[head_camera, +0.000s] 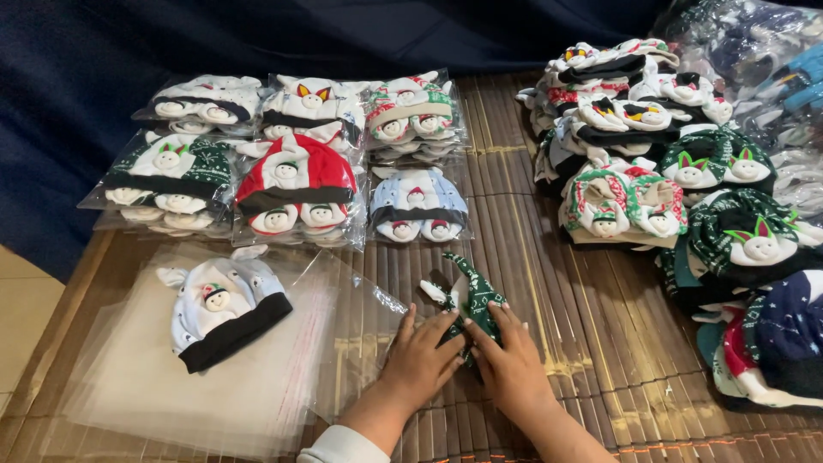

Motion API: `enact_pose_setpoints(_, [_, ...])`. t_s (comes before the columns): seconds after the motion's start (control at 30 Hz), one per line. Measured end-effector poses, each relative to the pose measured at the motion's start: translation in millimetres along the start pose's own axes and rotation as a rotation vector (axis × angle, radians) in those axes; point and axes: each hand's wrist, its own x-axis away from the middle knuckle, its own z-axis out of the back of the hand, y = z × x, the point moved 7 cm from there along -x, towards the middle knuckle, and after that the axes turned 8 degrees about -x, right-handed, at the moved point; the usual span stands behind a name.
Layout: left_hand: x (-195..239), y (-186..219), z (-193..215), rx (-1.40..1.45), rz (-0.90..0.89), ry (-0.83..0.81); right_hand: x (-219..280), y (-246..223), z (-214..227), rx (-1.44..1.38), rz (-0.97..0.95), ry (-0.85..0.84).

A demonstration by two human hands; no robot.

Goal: Packaging knitted baby hats and booties into clear plastic bags

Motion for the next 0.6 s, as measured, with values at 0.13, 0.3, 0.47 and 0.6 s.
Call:
enact_pose_setpoints(0.13, [2.9,-2.7,3.3,-0.007,0.005,0.124,0.0,-18.1,6.4,0.025,0.107,-0.039])
enact_pose_setpoints(0.3, [3.2,-2.5,4.0,-0.021,0.016,0.115,4.9,-20.1,6.7,0.046,0.184,-0.087])
enact_pose_setpoints(0.47, [5.5,-2.9,1.7,-0.016,0.020,0.130,9.5,-22.6,10.7,-0.034,0.242,-0.060])
enact_pose_setpoints(0.6, [3.1,-0.7,10.1,-0.001,0.020,0.159,12.4,-20.1,5.9,-0.051,0.259,-0.045])
